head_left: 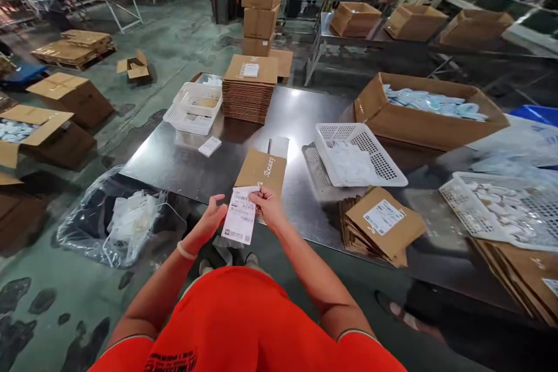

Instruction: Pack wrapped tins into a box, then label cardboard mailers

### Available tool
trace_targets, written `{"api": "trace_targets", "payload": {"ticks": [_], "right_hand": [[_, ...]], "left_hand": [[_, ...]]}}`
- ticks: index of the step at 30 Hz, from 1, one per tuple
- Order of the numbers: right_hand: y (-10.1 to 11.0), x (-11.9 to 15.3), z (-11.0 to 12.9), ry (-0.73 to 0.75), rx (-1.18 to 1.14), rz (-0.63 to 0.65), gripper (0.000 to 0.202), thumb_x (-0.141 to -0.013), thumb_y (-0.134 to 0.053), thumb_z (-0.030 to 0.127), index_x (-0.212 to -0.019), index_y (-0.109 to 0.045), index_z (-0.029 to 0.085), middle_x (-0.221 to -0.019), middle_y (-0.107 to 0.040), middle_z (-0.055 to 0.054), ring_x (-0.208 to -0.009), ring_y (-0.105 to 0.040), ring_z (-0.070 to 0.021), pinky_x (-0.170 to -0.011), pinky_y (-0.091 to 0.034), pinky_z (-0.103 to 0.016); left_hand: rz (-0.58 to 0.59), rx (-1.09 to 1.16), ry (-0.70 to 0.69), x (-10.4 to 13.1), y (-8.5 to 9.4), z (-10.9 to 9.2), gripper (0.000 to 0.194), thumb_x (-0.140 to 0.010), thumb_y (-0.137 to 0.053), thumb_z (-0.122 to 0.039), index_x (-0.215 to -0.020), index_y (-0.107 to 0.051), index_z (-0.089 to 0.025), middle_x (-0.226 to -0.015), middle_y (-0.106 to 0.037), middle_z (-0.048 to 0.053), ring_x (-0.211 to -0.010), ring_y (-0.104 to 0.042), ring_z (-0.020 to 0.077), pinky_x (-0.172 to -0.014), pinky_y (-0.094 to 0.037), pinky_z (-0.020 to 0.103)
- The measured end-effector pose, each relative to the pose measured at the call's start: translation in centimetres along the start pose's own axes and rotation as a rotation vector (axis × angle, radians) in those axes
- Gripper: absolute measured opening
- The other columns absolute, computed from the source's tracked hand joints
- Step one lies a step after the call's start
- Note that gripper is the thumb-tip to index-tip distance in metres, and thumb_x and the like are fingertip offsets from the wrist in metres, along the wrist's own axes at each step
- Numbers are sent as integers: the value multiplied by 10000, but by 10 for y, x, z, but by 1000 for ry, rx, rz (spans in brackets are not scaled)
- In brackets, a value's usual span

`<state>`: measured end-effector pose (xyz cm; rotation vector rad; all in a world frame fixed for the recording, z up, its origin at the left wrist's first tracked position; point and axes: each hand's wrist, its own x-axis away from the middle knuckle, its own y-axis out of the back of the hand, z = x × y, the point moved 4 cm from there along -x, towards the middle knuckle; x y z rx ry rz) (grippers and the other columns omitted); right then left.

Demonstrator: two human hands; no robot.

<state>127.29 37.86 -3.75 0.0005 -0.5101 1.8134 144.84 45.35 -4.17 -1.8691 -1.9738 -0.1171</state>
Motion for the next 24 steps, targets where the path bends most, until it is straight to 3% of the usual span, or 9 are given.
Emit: {"api": "trace_targets", "payload": {"ticks": [3,6,11,13,17,21,24], "right_hand": [[-6,-13,13,8,-7,-25,446,-513,-927,477,-802,-708,217,-686,-742,10,-579,-636,-163,-565,-515,-282],[-17,-15,17,4,45,77,429,-537,-915,461,-824,-711,218,-713,-751,11,-603,-652,-169,-603,-535,-296],[-28,-3,13,29,107,164,370,-615,-885,414,-849,-683,213,-705,-723,26,-583,-621,-146,-587,-503,-274],[-28,0,12,30,103,164,379,-620,-878,401,-861,-652,215,-683,-702,37,-566,-606,-139,-577,-491,-268],[-22,2,15,19,133,136,488,-613,-870,355,-973,-559,248,-680,-681,65,-552,-599,-145,-555,-481,-264],[-15,6,20,72,179,140,622,-619,-881,333,-1131,-530,288,-767,-677,69,-634,-633,-166,-589,-517,-283],[-10,8,21,177,238,79,526,-610,-884,328,-1065,-625,274,-842,-665,32,-739,-641,-175,-649,-534,-293]], "left_hand": [[15,-9,15,17,6,-2,649,-724,-836,-632,-1121,-565,-195,-861,-754,31,-772,-729,191,-724,-564,310],[25,7,-12,12,7,-20,572,-732,-850,-579,-1059,-614,-174,-964,-786,92,-887,-752,221,-827,-581,349],[-7,115,-103,-5,-4,-38,913,-564,-972,-328,-1341,-504,-218,-910,-811,42,-752,-743,196,-759,-580,334],[4,131,-129,-8,-8,-37,841,-558,-960,-300,-1306,-595,-181,-926,-818,60,-769,-748,205,-766,-583,336],[-37,105,-95,-12,-11,-30,557,-521,-958,-259,-1026,-775,-111,-864,-823,77,-766,-754,224,-773,-597,361],[-80,52,-88,-15,-12,-30,528,-508,-958,-226,-999,-801,-113,-841,-830,79,-736,-760,227,-734,-607,359],[-105,10,-116,-15,-15,-31,520,-513,-957,-222,-999,-806,-120,-867,-836,89,-762,-771,245,-745,-616,371]]}}
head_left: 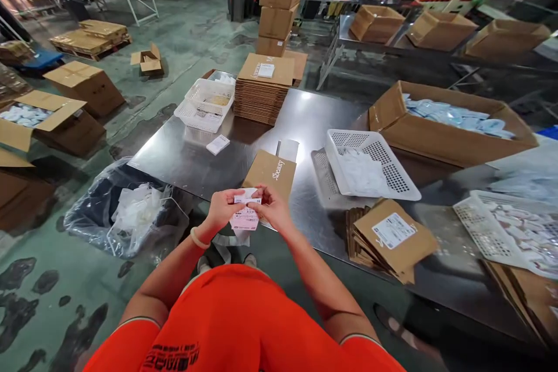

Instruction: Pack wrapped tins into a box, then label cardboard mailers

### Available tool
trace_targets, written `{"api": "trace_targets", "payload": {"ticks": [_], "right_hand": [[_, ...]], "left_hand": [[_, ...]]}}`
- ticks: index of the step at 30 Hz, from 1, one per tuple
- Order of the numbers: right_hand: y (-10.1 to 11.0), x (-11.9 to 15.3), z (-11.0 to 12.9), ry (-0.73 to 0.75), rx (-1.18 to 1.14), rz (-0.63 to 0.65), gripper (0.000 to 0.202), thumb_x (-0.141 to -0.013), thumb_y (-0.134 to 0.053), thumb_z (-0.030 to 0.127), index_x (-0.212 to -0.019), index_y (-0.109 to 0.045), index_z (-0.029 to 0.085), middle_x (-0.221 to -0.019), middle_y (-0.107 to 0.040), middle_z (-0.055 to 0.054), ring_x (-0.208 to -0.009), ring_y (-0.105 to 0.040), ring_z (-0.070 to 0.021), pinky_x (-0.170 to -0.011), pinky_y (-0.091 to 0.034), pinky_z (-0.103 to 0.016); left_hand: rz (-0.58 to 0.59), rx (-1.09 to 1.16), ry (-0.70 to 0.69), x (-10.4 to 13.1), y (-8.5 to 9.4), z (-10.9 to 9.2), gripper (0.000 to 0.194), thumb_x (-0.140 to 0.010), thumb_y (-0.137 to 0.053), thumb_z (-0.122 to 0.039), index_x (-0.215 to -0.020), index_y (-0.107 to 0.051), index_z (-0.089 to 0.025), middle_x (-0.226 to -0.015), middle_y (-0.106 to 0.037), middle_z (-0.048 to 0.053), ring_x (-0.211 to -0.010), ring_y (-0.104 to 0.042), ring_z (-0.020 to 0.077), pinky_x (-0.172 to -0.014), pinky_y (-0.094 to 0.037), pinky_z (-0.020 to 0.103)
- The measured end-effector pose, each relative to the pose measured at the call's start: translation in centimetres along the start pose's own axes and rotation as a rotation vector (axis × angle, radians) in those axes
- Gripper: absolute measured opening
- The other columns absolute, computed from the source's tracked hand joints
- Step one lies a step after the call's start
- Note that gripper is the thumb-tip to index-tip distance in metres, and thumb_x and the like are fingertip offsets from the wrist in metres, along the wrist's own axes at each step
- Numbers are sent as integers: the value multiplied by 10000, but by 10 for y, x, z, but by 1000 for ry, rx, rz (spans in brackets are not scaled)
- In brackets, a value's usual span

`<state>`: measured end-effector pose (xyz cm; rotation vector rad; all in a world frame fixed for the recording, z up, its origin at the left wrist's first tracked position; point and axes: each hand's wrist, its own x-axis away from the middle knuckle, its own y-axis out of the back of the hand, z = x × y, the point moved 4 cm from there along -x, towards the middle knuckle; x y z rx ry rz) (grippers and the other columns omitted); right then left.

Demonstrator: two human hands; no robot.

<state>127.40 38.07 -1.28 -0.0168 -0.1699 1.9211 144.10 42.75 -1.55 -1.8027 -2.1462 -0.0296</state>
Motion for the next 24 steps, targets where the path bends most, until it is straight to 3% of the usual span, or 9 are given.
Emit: {"api": "trace_targets", "payload": {"ticks": [3,7,9,13,16,18,20,22,24], "right_hand": [[3,2,-1,36,53,-53,393,-640,-870,347,-981,-694,260,-885,-675,-2,-791,-638,-186,-682,-538,-305],[2,7,-4,-53,-50,40,520,-636,-892,343,-1112,-690,279,-839,-701,21,-751,-661,-188,-697,-557,-326],[1,9,-4,-104,-125,76,567,-634,-898,351,-1146,-664,283,-779,-699,42,-707,-665,-184,-680,-557,-325],[1,2,2,-103,-220,-37,608,-640,-884,357,-1176,-606,287,-771,-713,49,-685,-670,-180,-672,-558,-320],[-2,-10,12,-64,-157,-87,725,-641,-875,333,-1292,-557,294,-665,-647,88,-573,-599,-154,-600,-521,-293],[-6,-16,18,-51,-134,-80,821,-641,-876,330,-1372,-505,302,-633,-617,105,-543,-570,-148,-571,-499,-281],[-7,-17,22,-53,-152,-78,842,-646,-882,371,-1387,-485,313,-689,-657,87,-580,-597,-157,-581,-508,-283],[-5,-11,25,-63,-151,-90,703,-690,-863,466,-1301,-552,312,-780,-706,45,-637,-630,-168,-585,-511,-284],[-1,0,26,-58,-81,-89,467,-756,-810,561,-1099,-662,281,-810,-716,8,-676,-635,-173,-584,-497,-282]], "left_hand": [[-10,0,-16,-1,-3,0,501,-514,-964,-237,-978,-807,-133,-881,-837,92,-808,-779,267,-788,-627,403],[-34,27,6,-7,-2,-4,542,-520,-975,-269,-1007,-791,-118,-921,-832,108,-844,-772,269,-833,-621,417],[-45,48,13,-8,0,-8,643,-545,-974,-311,-1118,-762,-112,-922,-825,102,-827,-761,251,-812,-617,394],[40,100,17,-1,-2,-13,884,-779,-829,-492,-1532,-483,-186,-873,-794,47,-762,-743,211,-725,-608,336],[148,85,46,8,-6,-12,1058,-741,-873,-436,-1622,-325,-227,-924,-799,48,-778,-755,216,-749,-613,343],[172,86,54,12,-7,-10,1114,-599,-960,-342,-1570,-432,-203,-955,-810,66,-814,-764,243,-784,-617,371],[129,113,56,11,-6,-10,925,-509,-988,-309,-1362,-663,-156,-952,-817,84,-838,-766,267,-811,-618,403],[39,150,47,9,-1,-12,667,-491,-989,-320,-1102,-794,-136,-941,-823,92,-838,-764,268,-822,-618,420],[-46,180,28,8,4,-17,539,-503,-984,-324,-986,-828,-142,-930,-829,89,-808,-758,251,-807,-617,417]]}}
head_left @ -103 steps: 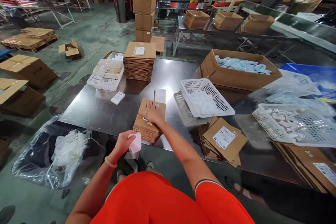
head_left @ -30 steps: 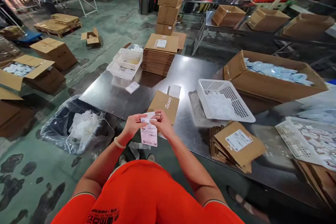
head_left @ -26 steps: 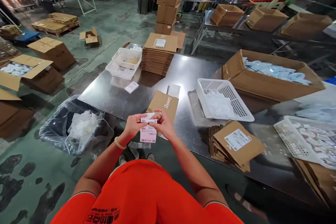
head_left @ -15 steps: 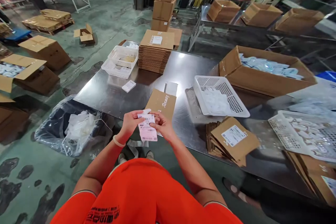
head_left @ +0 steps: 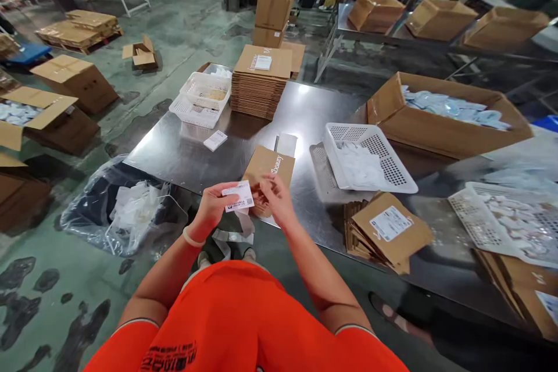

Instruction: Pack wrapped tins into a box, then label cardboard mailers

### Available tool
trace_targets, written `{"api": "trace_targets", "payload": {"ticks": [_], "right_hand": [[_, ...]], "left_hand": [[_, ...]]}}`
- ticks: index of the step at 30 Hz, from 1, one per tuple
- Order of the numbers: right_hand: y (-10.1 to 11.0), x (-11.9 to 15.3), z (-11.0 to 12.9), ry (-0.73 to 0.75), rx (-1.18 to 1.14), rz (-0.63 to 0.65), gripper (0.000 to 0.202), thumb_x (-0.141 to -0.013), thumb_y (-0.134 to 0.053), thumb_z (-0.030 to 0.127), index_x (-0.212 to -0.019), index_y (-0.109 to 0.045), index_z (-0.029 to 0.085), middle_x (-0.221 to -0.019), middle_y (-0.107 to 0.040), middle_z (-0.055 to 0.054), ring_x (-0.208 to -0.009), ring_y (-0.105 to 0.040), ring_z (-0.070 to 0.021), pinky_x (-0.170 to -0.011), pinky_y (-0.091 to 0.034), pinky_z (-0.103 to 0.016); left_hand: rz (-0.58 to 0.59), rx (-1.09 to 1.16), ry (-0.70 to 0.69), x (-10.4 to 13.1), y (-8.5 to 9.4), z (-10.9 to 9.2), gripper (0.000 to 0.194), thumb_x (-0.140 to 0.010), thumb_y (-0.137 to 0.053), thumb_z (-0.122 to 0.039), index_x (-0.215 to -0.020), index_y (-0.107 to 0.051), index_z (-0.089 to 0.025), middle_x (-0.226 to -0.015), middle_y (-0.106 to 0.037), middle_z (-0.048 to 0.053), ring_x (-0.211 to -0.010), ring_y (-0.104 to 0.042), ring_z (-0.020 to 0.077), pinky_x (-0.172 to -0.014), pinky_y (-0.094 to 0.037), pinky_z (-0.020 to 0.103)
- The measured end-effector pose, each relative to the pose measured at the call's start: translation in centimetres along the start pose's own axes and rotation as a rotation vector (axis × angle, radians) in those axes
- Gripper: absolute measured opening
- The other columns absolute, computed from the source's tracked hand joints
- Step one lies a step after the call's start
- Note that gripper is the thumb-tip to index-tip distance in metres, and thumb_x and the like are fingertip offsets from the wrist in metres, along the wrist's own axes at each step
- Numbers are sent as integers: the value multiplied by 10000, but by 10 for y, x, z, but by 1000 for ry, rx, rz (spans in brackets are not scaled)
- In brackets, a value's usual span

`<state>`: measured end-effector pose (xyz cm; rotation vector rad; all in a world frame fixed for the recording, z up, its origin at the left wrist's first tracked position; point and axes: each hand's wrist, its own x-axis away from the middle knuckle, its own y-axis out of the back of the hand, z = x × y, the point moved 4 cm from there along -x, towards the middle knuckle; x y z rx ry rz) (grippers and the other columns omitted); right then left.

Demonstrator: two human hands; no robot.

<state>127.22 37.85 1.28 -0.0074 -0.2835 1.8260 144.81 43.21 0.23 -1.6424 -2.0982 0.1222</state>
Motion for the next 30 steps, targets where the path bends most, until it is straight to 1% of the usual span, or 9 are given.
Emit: {"api": "trace_targets", "payload": {"ticks": [2,4,8,12,16,20,25,30], "right_hand": [[3,12,1,29,90,32,367,-787,-783,593,-909,-717,253,-796,-714,-12,-713,-630,-179,-618,-497,-289],[4,21,2,59,147,74,335,-782,-796,571,-841,-748,245,-803,-721,-20,-746,-628,-187,-667,-510,-304],[2,28,5,115,217,100,251,-776,-804,494,-822,-781,249,-817,-723,-30,-737,-608,-190,-657,-490,-305],[1,28,8,148,260,81,187,-789,-783,433,-789,-787,246,-790,-714,-31,-712,-593,-187,-636,-468,-299],[2,29,9,154,265,55,169,-798,-763,403,-758,-774,240,-782,-713,-28,-716,-604,-187,-650,-467,-303],[1,31,12,170,279,63,187,-804,-753,396,-736,-763,222,-763,-715,-29,-708,-607,-179,-646,-465,-295],[0,30,13,173,278,77,238,-795,-760,429,-705,-734,211,-725,-692,-21,-666,-578,-161,-615,-452,-284],[-1,30,8,137,258,98,254,-795,-738,446,-707,-702,210,-700,-655,-11,-654,-540,-153,-618,-414,-281]], "left_hand": [[-44,17,-24,1,3,-7,503,-505,-984,-304,-961,-840,-147,-916,-833,84,-773,-752,229,-787,-617,399],[-60,23,-42,2,3,-14,479,-496,-984,-282,-935,-846,-147,-893,-835,81,-743,-747,211,-765,-616,377],[-87,23,-80,5,0,-20,446,-503,-969,-254,-923,-850,-158,-848,-833,58,-710,-737,188,-729,-610,340],[-107,7,-102,7,-3,-22,434,-509,-955,-229,-926,-852,-165,-840,-832,49,-709,-730,185,-726,-608,336],[-108,6,-104,8,-6,-23,429,-510,-946,-212,-926,-855,-158,-841,-832,50,-707,-727,182,-725,-603,328],[-114,-1,-104,10,-9,-25,431,-504,-950,-222,-918,-855,-153,-850,-832,54,-706,-729,182,-717,-603,323],[-105,4,-116,12,-12,-25,425,-484,-958,-243,-888,-853,-161,-832,-830,58,-688,-731,180,-694,-606,314],[-104,-14,-114,13,-12,-23,370,-488,-954,-240,-833,-845,-162,-786,-818,47,-670,-725,174,-671,-598,300]]}}
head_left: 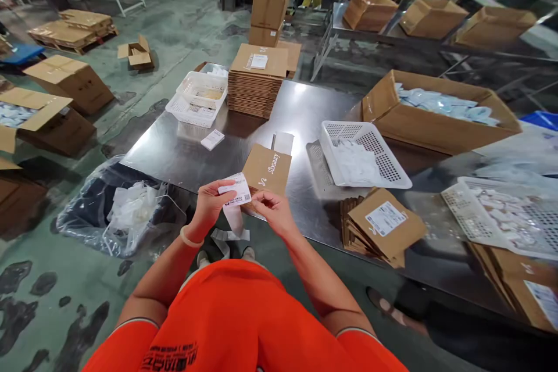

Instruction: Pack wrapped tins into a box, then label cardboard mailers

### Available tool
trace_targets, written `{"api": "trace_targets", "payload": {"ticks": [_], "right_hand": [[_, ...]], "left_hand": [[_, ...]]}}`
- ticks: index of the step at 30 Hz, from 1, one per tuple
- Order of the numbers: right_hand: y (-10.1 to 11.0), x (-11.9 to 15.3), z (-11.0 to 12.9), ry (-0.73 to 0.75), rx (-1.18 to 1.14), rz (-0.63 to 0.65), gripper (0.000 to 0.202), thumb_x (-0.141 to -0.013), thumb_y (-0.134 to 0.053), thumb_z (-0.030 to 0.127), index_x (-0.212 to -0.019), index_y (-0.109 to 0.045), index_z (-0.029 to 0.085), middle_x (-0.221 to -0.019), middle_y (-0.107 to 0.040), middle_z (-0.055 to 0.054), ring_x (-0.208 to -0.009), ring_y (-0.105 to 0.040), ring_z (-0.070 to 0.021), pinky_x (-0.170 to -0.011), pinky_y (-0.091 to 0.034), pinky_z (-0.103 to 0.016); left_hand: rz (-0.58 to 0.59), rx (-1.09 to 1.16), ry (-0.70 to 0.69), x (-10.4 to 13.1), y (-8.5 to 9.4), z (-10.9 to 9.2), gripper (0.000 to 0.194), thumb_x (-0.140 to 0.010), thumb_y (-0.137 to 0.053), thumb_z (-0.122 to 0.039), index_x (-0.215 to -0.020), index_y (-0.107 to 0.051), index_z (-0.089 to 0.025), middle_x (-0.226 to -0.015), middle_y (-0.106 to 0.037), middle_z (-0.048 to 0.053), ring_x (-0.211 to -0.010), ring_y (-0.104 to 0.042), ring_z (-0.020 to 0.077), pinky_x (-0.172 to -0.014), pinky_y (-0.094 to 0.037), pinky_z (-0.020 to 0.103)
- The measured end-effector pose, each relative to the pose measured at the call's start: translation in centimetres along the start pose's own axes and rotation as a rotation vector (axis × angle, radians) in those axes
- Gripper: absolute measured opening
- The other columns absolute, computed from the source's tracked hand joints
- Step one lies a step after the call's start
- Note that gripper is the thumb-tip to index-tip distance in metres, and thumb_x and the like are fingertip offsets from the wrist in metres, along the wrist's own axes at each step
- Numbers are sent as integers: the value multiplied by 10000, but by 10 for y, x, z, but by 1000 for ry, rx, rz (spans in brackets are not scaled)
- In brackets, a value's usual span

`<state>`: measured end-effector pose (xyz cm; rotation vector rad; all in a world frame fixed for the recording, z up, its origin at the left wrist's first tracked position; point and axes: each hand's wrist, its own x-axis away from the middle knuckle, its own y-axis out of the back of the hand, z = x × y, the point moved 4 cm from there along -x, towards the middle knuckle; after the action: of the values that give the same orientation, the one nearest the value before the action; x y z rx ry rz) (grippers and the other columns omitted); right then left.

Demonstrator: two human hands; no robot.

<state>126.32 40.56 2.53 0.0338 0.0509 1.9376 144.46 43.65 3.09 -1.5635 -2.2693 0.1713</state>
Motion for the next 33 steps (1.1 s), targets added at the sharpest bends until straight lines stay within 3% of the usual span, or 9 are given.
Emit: {"api": "trace_targets", "payload": {"ticks": [8,13,15,18,20,22,24,30,33], "right_hand": [[-4,1,-2,-43,-80,30,250,-785,-733,442,-714,-668,212,-685,-611,10,-651,-505,-138,-633,-405,-273],[-8,0,-4,-40,-199,-29,244,-745,-761,420,-684,-651,211,-674,-582,18,-641,-476,-131,-614,-393,-269],[-11,0,-6,-36,-243,-54,227,-747,-763,397,-680,-652,210,-681,-590,16,-638,-482,-129,-612,-395,-267],[-16,1,-9,-36,-255,-74,209,-776,-743,397,-710,-673,211,-681,-611,12,-623,-500,-131,-609,-405,-270],[-19,1,-9,-10,-210,-92,203,-791,-730,399,-722,-683,214,-686,-619,9,-623,-509,-135,-608,-412,-273],[-22,2,-8,42,-138,-111,197,-809,-717,390,-722,-684,217,-698,-625,4,-632,-516,-139,-605,-417,-275],[-25,3,-5,100,-64,-119,183,-833,-695,368,-725,-682,220,-722,-642,-5,-651,-534,-147,-609,-426,-278],[-29,9,6,302,114,-153,145,-882,-632,270,-753,-683,230,-736,-662,-10,-703,-583,-167,-682,-458,-309],[-31,11,10,377,201,-160,158,-891,-622,238,-741,-671,230,-747,-675,-15,-712,-580,-171,-731,-468,-335]], "left_hand": [[45,-74,19,1,0,1,385,-525,-954,-306,-854,-831,-147,-797,-800,53,-674,-705,174,-671,-587,307],[273,-430,94,1,1,14,505,-742,-848,-456,-1145,-823,-152,-588,-651,-23,-462,-542,118,-488,-462,259],[211,-716,-59,2,7,9,472,-812,-810,-445,-1203,-808,-182,-585,-595,-36,-467,-527,120,-479,-436,250],[0,-969,-460,12,10,-14,285,-887,-759,-349,-1132,-821,-217,-843,-699,46,-722,-677,174,-627,-529,259],[63,-942,-616,21,2,-25,193,-956,-669,-290,-1047,-819,-210,-953,-747,80,-835,-715,182,-720,-562,264],[205,-889,-660,29,-8,-30,173,-972,-645,-268,-959,-804,-202,-909,-776,65,-795,-719,165,-727,-565,254],[265,-912,-653,33,-14,-31,136,-952,-681,-268,-914,-792,-200,-851,-785,47,-731,-709,155,-699,-554,246],[232,-1096,-650,37,-15,-29,182,-950,-620,-178,-867,-780,-202,-830,-789,51,-748,-712,161,-713,-519,247],[213,-1049,-563,36,-15,-29,212,-916,-591,-158,-793,-762,-179,-766,-767,51,-687,-676,152,-676,-492,249]]}}
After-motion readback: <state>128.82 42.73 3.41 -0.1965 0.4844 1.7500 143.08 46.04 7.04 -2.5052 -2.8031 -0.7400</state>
